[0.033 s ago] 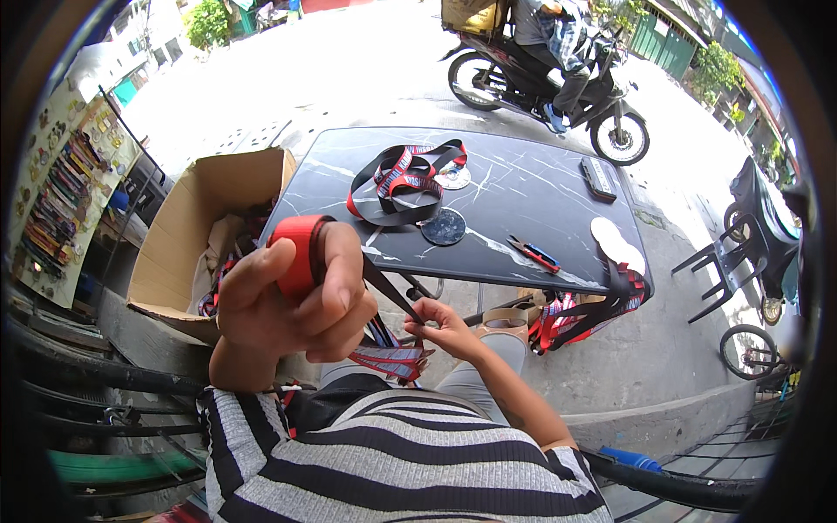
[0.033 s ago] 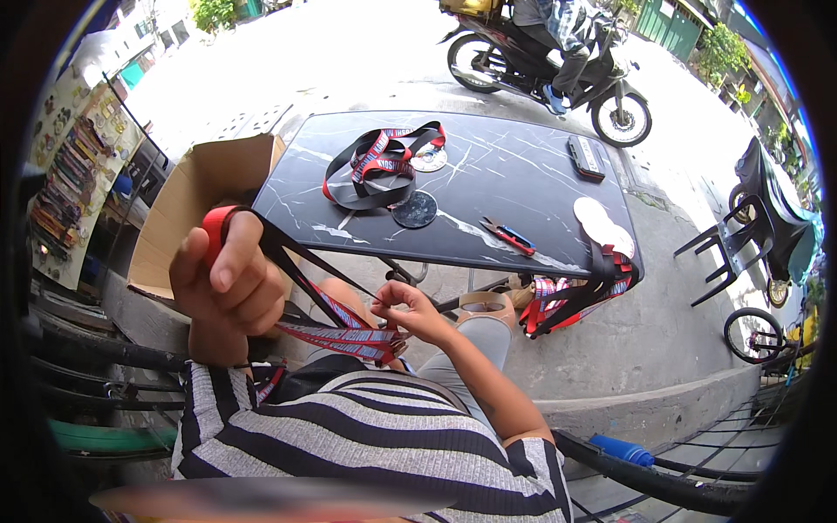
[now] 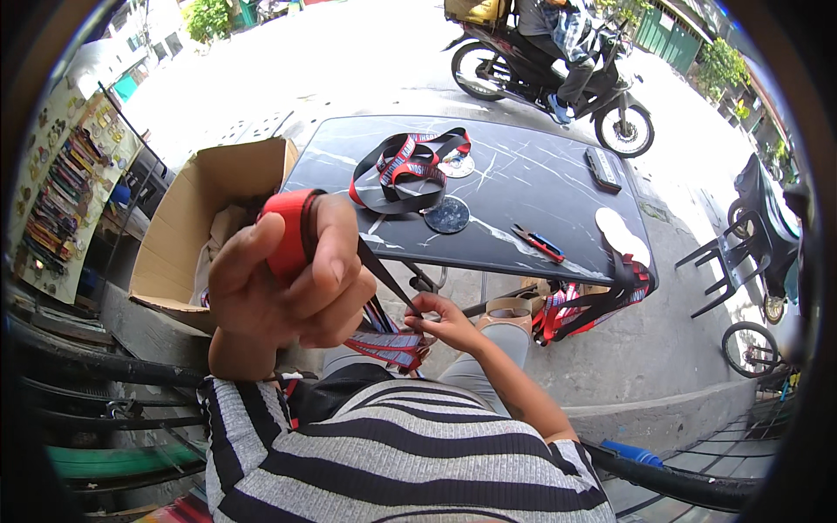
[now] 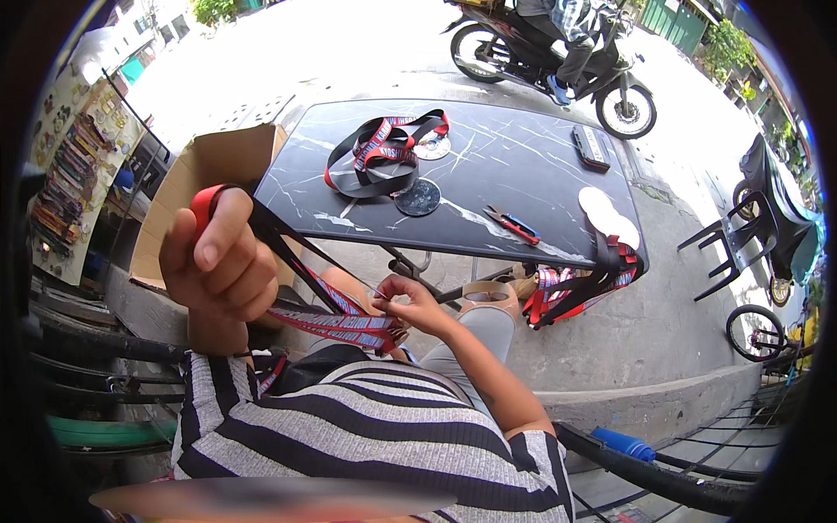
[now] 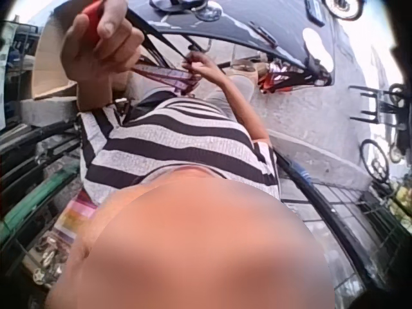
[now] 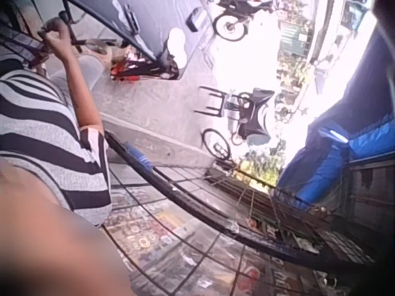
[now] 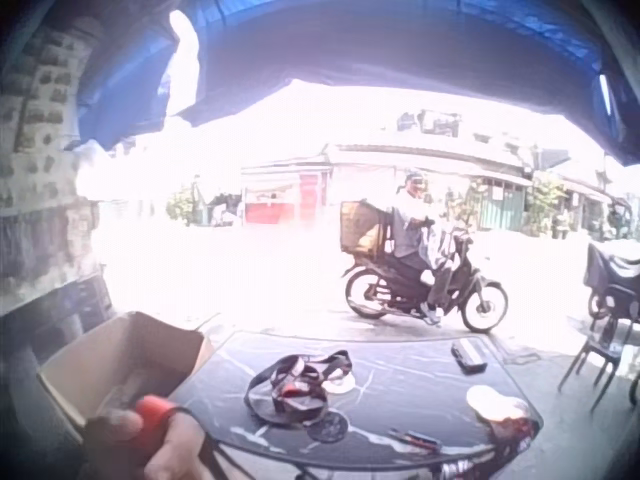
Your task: The person assembles medals by attaching red ribbons to circular metal medals using a red plastic holder and white adhesive tape. They thread the ribbon through the holder, secure it with tape, and repeat the process for multiple medals at a table.
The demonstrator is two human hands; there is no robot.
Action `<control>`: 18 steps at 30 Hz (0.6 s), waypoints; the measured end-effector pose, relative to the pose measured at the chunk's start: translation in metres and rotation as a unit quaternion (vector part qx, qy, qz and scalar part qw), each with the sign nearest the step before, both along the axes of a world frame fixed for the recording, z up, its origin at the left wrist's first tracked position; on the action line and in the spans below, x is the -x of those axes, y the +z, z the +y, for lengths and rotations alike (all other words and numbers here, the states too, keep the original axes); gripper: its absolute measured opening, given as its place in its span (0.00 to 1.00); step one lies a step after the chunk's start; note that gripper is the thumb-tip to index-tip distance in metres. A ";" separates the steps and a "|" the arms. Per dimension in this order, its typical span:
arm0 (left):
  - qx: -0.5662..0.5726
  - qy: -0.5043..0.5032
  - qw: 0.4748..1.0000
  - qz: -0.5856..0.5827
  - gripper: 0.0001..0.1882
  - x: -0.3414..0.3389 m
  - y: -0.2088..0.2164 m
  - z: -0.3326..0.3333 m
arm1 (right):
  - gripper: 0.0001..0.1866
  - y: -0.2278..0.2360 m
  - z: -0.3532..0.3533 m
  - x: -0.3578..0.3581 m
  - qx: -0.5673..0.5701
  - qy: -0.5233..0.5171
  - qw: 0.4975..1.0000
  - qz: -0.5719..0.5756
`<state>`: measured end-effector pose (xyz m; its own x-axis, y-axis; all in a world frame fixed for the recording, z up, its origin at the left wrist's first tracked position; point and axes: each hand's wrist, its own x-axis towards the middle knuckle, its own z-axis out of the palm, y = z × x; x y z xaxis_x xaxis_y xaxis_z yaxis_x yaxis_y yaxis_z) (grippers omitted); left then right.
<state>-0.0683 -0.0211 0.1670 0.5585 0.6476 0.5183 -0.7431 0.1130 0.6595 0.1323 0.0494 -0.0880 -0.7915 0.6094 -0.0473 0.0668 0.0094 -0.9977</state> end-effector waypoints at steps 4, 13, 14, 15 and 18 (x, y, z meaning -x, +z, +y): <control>-0.058 -0.029 0.997 0.039 0.23 0.004 0.023 0.010 | 0.20 -0.049 -0.009 0.001 0.055 0.015 0.998 -0.014; 0.010 0.029 0.995 0.096 0.20 0.029 0.071 0.015 | 0.16 -0.041 0.016 0.001 0.030 -0.040 0.997 0.057; 0.036 0.050 0.993 0.098 0.20 0.031 0.075 0.013 | 0.16 -0.037 0.016 0.005 0.028 -0.070 0.996 0.052; 0.062 0.071 0.991 0.099 0.21 0.033 0.078 0.013 | 0.16 -0.033 0.019 0.005 -0.015 -0.058 0.997 0.052; 0.038 0.095 0.985 0.136 0.20 0.040 0.090 0.021 | 0.18 -0.022 0.019 0.008 0.071 -0.045 0.991 0.107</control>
